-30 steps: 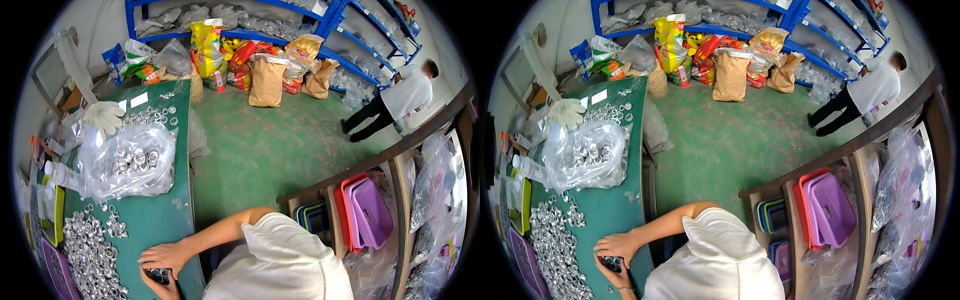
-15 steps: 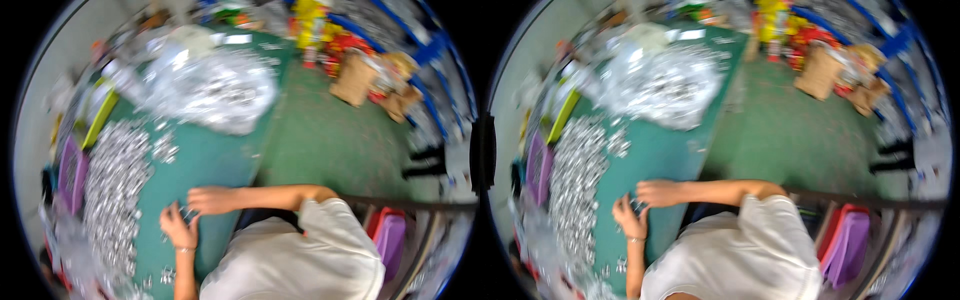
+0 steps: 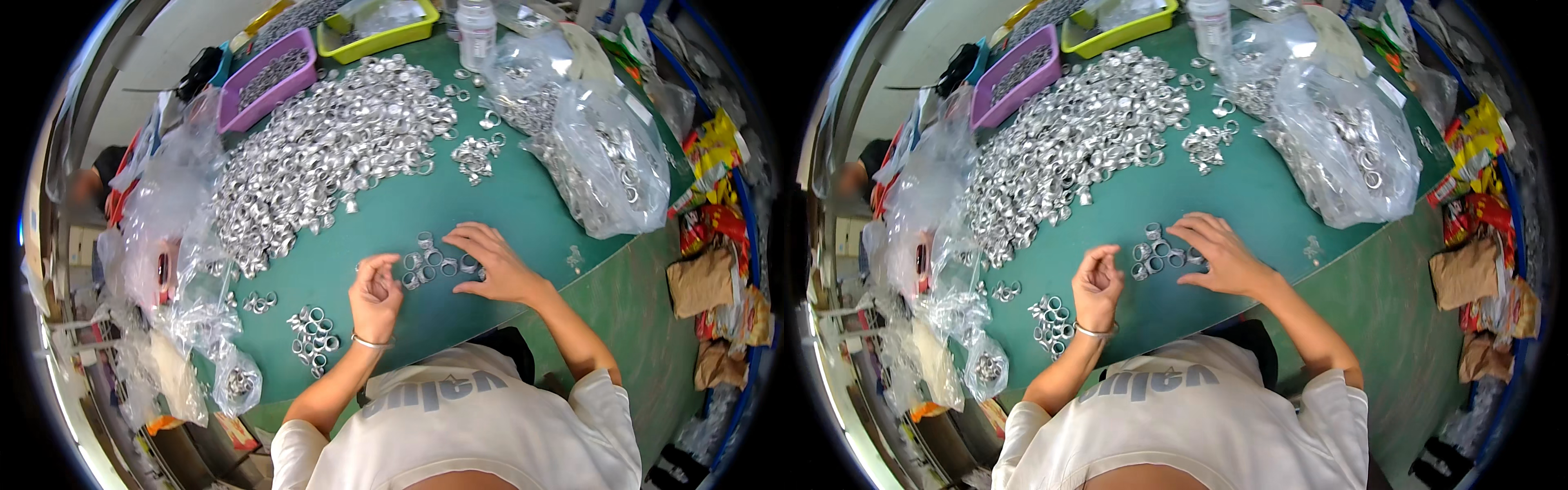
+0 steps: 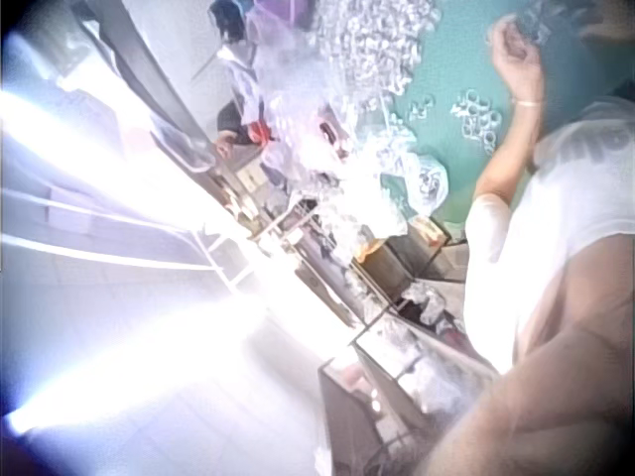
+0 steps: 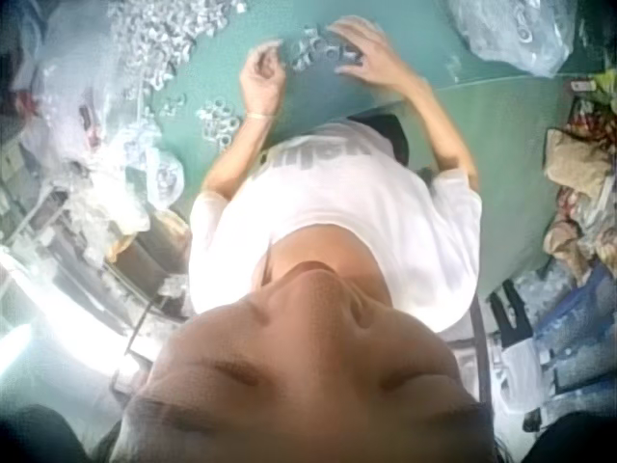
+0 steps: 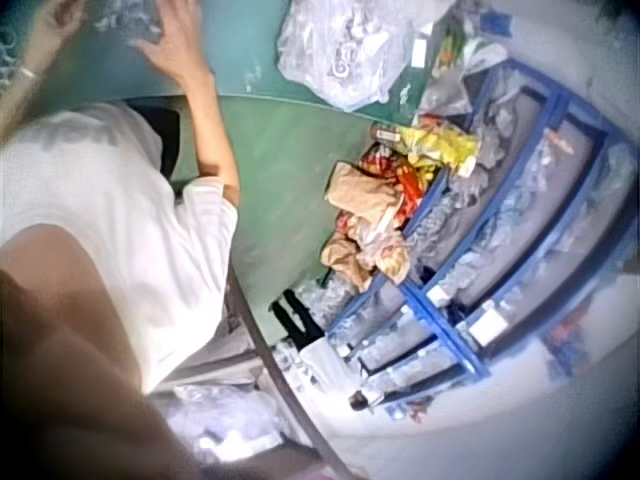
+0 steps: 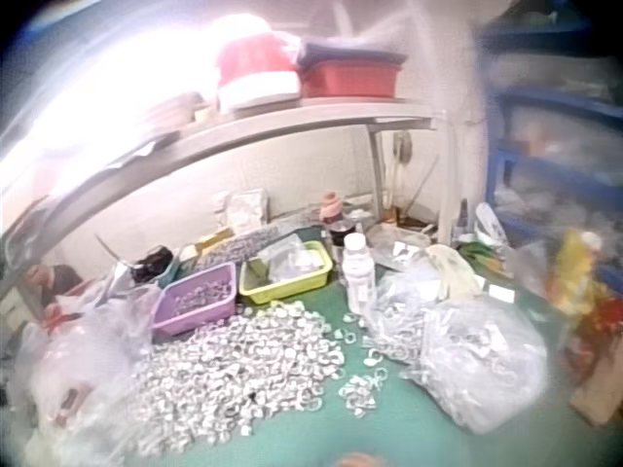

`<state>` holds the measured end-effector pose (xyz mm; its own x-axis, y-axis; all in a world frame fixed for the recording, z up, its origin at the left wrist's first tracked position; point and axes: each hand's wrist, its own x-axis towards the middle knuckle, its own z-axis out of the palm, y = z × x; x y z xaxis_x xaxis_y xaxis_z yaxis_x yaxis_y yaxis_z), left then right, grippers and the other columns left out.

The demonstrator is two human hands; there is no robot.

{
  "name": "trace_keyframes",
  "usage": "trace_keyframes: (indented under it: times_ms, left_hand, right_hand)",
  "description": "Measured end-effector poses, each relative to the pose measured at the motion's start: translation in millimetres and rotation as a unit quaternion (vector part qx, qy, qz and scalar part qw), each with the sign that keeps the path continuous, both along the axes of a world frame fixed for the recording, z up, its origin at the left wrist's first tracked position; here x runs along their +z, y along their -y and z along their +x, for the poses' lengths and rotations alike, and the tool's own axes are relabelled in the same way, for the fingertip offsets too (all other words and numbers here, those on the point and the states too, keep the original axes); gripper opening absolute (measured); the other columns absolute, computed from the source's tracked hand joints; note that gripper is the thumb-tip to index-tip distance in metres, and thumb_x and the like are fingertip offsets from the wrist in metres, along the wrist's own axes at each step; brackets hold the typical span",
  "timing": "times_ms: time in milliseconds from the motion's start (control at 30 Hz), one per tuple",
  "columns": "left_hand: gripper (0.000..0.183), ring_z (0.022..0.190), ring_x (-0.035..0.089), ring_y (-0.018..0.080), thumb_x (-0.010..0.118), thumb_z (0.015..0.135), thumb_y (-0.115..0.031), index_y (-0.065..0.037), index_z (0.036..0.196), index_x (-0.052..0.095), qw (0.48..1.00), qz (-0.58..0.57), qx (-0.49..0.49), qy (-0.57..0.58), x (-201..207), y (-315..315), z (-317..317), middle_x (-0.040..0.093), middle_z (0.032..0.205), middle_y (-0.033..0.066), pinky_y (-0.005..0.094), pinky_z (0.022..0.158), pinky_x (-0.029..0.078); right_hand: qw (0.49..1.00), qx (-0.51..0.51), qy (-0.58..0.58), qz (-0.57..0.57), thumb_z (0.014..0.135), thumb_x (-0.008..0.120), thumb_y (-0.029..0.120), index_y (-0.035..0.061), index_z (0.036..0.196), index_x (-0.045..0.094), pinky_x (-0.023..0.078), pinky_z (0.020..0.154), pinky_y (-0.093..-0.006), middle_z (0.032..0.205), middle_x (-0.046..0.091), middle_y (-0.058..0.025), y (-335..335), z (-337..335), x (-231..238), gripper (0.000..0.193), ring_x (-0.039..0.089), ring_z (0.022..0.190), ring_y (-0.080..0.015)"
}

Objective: The person sorts through a pile of metal rings on a green table by hand, picking them up to inspect them and placing them into different plastic bags and containers.

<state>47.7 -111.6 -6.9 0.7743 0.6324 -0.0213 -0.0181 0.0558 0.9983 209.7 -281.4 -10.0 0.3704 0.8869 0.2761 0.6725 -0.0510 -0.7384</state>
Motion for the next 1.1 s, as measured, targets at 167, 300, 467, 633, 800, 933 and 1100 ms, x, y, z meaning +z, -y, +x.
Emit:
trace_keyframes:
  times_ms: [167,300,467,633,800,933,1100]
  left_hand:
    - [0.038,0.095,0.057,0.012,0.061,0.078,0.017,0.003,0.113,0.056,0.965,-0.262,-0.03,-0.007,2.4,8.2,-35.1,0.057,0.109,0.0077,0.0212,0.08,0.049]
    - [0.036,0.106,0.058,0.019,0.057,0.082,0.015,0.003,0.116,0.055,0.95,-0.311,-0.016,-0.012,-1.5,7.1,-44.6,0.057,0.12,0.0174,0.0276,0.09,0.049]
    - [0.033,0.121,0.051,0.0314,0.049,0.091,0.004,0.004,0.125,0.049,0.898,-0.418,-0.137,0.025,6.3,17.4,-51.3,0.051,0.128,0.023,0.0367,0.102,0.042]
    - [0.044,0.127,0.045,0.0317,0.046,0.097,-0.01,0.006,0.137,0.035,0.761,-0.567,-0.297,-0.105,-3.7,42.9,-68.9,0.044,0.136,0.024,0.0364,0.106,0.037]
    - [0.046,0.132,0.037,0.0335,0.044,0.097,-0.008,0.005,0.139,0.031,0.748,-0.575,-0.318,-0.093,-22.3,62.4,-85.0,0.035,0.141,0.026,0.0392,0.11,0.033]
    - [0.047,0.133,0.035,0.0353,0.044,0.098,-0.01,0.002,0.141,0.028,0.699,-0.641,-0.305,-0.088,-33.7,69.6,-87.3,0.032,0.143,0.027,0.0412,0.111,0.032]
    - [0.054,0.134,0.034,0.0343,0.05,0.096,-0.028,-0.004,0.14,0.03,0.674,-0.697,-0.232,-0.083,-54.3,73.4,-90.5,0.03,0.144,0.0252,0.0408,0.111,0.032]
  right_hand:
    - [0.999,0.04,-0.005,-0.014,0.063,0.081,0.025,0.0078,0.132,0.046,0.035,0.103,-0.0453,0.13,0.046,-0.0121,-15.5,3.2,1.8,0.078,0.04,0.126,-0.0333]
    - [0.997,0.051,0.025,-0.05,0.062,0.082,0.028,0.0086,0.134,0.044,0.032,0.106,-0.0462,0.134,0.045,-0.0115,-17.2,6.3,8.1,0.083,0.037,0.13,-0.0331]
    - [0.991,0.092,0.068,-0.062,0.062,0.081,0.035,0.0106,0.138,0.04,0.028,0.11,-0.0486,0.138,0.044,-0.0103,-22.4,3.1,4.7,0.09,0.033,0.134,-0.0323]
    - [0.989,0.131,0.068,-0.031,0.062,0.081,0.039,0.0118,0.136,0.043,0.028,0.11,-0.0494,0.136,0.045,-0.0102,-44.8,-9.6,-4.5,0.087,0.034,0.133,-0.0338]
    - [0.983,0.163,0.068,-0.041,0.065,0.079,0.033,0.0105,0.124,0.055,0.032,0.107,-0.049,0.13,0.049,-0.0096,-56.1,-23.2,-5.5,0.067,0.039,0.126,-0.034]
    - [0.977,0.187,0.1,-0.029,0.068,0.077,0.028,0.0092,0.114,0.061,0.033,0.105,-0.0496,0.126,0.052,-0.0085,-59.3,-27.7,-9.4,0.052,0.041,0.124,-0.0335]
    - [0.969,0.232,0.08,-0.037,0.068,0.077,0.025,0.0095,0.116,0.06,0.03,0.107,-0.0501,0.131,0.051,-0.0085,-39.6,-38.3,-11.5,0.052,0.038,0.128,-0.0338]
